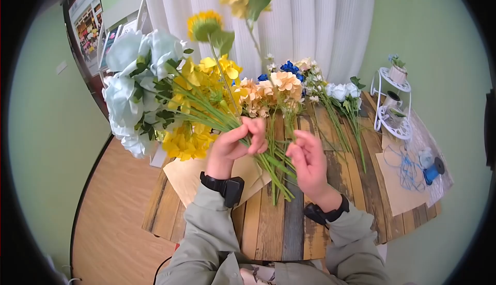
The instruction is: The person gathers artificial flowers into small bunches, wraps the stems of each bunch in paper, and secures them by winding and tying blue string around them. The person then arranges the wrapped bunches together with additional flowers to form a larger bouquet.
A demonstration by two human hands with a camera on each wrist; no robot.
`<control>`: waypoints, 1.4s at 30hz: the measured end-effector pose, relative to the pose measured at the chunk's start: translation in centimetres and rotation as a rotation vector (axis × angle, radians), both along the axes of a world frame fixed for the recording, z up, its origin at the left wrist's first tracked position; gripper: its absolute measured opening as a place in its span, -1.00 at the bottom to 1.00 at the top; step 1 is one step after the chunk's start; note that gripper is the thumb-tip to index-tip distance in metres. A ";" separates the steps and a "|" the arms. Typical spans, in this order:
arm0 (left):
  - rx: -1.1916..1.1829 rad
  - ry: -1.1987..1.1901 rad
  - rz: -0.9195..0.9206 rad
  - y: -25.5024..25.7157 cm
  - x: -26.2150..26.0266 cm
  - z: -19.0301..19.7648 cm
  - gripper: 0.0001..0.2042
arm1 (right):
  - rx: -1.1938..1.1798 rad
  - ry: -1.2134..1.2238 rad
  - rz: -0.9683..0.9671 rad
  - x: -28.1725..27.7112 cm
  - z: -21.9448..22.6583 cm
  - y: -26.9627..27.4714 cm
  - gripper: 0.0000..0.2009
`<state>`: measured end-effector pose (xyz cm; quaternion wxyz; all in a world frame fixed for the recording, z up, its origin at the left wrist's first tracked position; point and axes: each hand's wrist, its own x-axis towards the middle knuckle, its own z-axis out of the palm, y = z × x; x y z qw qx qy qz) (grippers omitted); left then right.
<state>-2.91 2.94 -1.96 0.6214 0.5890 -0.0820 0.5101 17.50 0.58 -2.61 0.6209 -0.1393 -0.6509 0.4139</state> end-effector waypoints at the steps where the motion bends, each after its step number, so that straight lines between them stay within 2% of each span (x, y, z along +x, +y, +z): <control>1: -0.016 0.021 0.037 0.0 0.2 0.2 -0.75 | 0.194 -0.194 -0.101 0.0 0.4 0.3 -0.78; 2: -0.019 0.020 0.031 0.0 0.5 0.1 -0.75 | 0.388 -0.388 -0.202 0.0 0.9 0.3 -0.75; 3: -0.086 0.016 0.089 0.0 0.7 0.1 -0.75 | 0.221 -0.594 -0.133 0.5 1.4 -0.7 -0.73; 4: -0.154 0.013 0.147 0.0 0.9 -0.1 -0.74 | 0.214 -0.596 -0.138 0.3 1.1 -0.8 -0.73; 6: -0.210 0.032 0.129 0.0 1.0 -0.2 -0.73 | 0.403 -0.669 -0.319 -0.1 0.5 -0.8 -0.73; 7: -0.229 0.103 0.213 -0.1 1.1 0.1 -0.72 | 0.363 -0.691 -0.327 -0.3 0.3 -0.7 -0.77; 10: -0.258 0.196 0.365 -0.3 1.6 0.5 -0.70 | 0.374 -0.568 -0.341 -0.5 -1.2 0.3 -0.79; 12: -0.313 0.064 0.371 -0.5 2.3 0.6 -0.66 | 0.302 -0.473 -0.294 -0.7 -1.4 0.0 -0.83; 13: -0.316 0.069 0.339 -0.7 2.6 0.8 -0.66 | 0.293 -0.429 -0.284 -0.7 -1.4 0.0 -0.83; 15: -0.379 0.091 0.479 -1.3 2.9 1.3 -0.63 | 0.276 -0.386 -0.280 -0.8 -1.8 0.1 -0.84; 17: -0.390 0.121 0.490 -1.7 3.3 1.9 -0.64 | 0.223 -0.347 -0.191 -1.1 -2.4 0.3 -0.84; 21: -0.375 0.185 0.556 -2.0 3.6 2.1 -0.68 | 0.124 -0.539 -0.100 -0.1 -1.5 0.5 -0.82; 23: -0.385 0.171 0.519 -1.8 3.2 2.1 -0.70 | 0.181 -0.357 0.043 -0.1 -1.4 1.4 -0.78; 24: -0.395 0.162 0.469 -1.6 3.1 2.0 -0.72 | 0.182 -0.358 0.049 0.2 -1.3 1.3 -0.78; 26: -0.398 0.156 0.479 -1.5 2.9 2.1 -0.75 | -0.025 -0.561 0.102 0.7 0.2 0.3 -0.74; 27: -0.400 0.153 0.486 -1.4 2.9 2.0 -0.78 | -0.026 -0.563 0.105 0.7 0.3 0.0 -0.74; 29: -0.412 0.138 0.502 -0.7 2.7 1.5 -0.81 | 0.500 -0.731 -0.375 0.3 0.3 -0.4 -0.68; 34: -0.405 0.069 0.521 -0.8 2.6 1.6 -0.87 | 0.669 -0.903 -0.385 2.2 2.0 0.4 -0.54; 36: -0.396 0.002 0.613 -1.2 2.8 1.9 -0.87 | 0.728 -0.941 -0.380 2.9 2.4 0.7 -0.53; 38: -0.393 -0.012 0.634 -1.6 3.1 2.3 -0.86 | 0.717 -0.908 -0.404 2.8 2.1 -0.8 -0.54; 40: -0.399 0.028 0.704 -2.1 3.4 2.6 -0.88 | 0.681 -0.996 -0.473 2.8 2.6 -2.8 -0.56; 41: -0.406 0.038 0.717 -2.2 3.3 2.7 -0.88 | 0.803 -0.876 -0.540 3.1 2.5 -3.0 -0.58; 42: -0.411 0.040 0.707 -2.1 3.1 2.5 -0.88 | 0.795 -0.883 -0.546 3.3 2.9 -3.2 -0.58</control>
